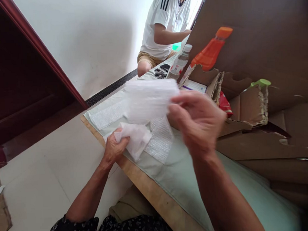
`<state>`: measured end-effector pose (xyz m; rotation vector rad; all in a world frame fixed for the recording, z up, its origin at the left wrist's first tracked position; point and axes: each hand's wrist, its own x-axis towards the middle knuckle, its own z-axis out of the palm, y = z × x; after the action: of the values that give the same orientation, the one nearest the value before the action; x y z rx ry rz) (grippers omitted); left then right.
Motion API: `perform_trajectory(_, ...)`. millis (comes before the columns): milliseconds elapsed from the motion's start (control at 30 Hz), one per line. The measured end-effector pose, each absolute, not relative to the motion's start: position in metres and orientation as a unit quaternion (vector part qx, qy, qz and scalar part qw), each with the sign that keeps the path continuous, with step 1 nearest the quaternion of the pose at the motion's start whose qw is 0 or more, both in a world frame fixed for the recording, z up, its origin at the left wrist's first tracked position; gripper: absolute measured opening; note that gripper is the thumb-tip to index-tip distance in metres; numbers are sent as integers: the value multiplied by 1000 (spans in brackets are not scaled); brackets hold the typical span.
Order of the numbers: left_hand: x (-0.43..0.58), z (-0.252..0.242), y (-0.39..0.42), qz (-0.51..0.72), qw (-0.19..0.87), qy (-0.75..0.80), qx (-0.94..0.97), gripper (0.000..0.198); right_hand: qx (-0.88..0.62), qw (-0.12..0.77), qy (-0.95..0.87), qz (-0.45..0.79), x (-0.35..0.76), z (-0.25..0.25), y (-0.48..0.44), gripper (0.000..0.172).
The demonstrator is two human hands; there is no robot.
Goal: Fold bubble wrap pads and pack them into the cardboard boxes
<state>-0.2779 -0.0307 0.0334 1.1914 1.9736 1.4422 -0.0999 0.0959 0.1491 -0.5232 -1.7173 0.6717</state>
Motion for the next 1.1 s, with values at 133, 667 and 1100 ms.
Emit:
perform_trajectory(133,-295,59,12,479,183,741,433,41,-276,643,-653,289,-18,137,72,11)
perform_trajectory(667,-307,55,58,222,38,843,488,89,-588,513,-550,297,142,29,-28,24)
perform_trajectory(1100,-253,63,23,280,-88,769,568,84,-592,521,-546,284,192,43,-78,18)
